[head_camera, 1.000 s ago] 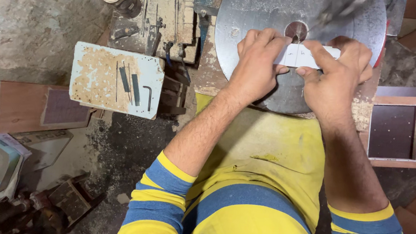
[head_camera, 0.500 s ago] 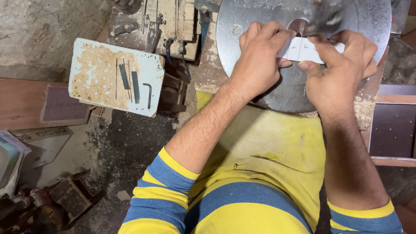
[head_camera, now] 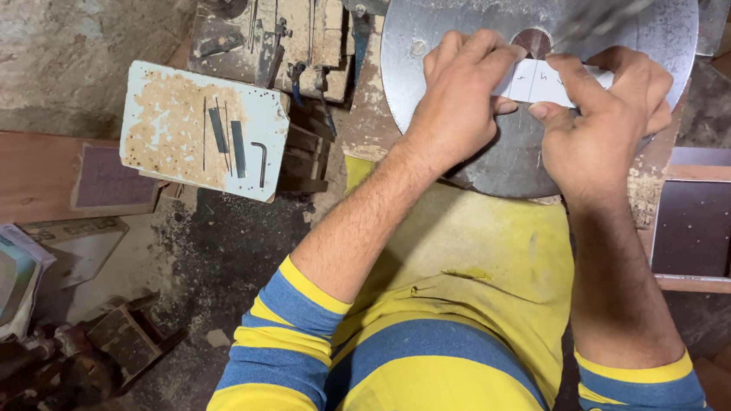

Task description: The person cuts small white rectangular blanks on a scroll saw, guiding each piece by hand along marked pencil lines on the saw table. They rotate and reposition each piece to make multiple cuts, briefly reach to the side at one point, and continue cutting successive pieces one after another.

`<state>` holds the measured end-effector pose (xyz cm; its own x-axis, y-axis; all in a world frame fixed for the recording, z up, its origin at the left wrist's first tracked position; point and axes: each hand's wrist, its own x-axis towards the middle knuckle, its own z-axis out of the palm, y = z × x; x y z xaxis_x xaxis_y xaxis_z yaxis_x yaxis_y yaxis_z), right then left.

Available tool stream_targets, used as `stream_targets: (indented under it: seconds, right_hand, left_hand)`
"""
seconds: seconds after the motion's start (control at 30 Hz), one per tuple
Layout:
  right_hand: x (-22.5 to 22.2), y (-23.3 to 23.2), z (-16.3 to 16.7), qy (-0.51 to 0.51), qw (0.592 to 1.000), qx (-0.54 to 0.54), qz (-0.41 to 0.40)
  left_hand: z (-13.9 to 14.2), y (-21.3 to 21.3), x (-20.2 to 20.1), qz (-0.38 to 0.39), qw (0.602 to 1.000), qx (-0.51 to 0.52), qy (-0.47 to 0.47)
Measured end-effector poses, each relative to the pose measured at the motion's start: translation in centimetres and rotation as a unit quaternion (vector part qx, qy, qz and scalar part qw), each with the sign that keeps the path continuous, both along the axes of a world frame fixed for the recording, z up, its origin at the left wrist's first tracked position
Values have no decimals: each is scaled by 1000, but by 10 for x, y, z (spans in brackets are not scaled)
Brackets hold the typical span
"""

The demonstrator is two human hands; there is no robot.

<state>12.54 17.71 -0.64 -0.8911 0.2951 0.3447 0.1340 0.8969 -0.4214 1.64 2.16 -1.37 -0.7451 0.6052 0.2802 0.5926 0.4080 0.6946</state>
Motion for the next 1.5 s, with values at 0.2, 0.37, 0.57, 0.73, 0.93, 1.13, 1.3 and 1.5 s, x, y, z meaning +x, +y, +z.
stream_targets:
  seconds: [0.2,0.37,0.57,0.73,0.93,1.13,1.3,1.5]
  right_hand:
    - [1,0,-2,-21,1000,11,-8]
    - [0,0,-2,-17,1000,21,-9]
    - [-4,-2,4,-20,1000,10,-10]
    - [-4,-3,6,-13,1000,6,-9]
    - [-7,-2,5,-12,1000,6,-12]
    - [-6,1,0,-17,1000,0,-21]
    - [-7,4,-5,-12,1000,17,-16]
    - [-10,5,-1,-24,999,18,-25]
  left_hand:
    - [2,-2,0,1,1000,3,4]
    - [4,-3,-1,0,1000,17,5]
    - [3,-1,-3,2,1000,18,7]
    - [2,0,-4,2,1000,19,11]
    - [1,1,-5,1,1000,9,8]
    - [2,1,-7,-1,1000,17,5]
    - [3,3,-9,2,1000,11,2]
    - [3,5,-10,7,1000,8,1]
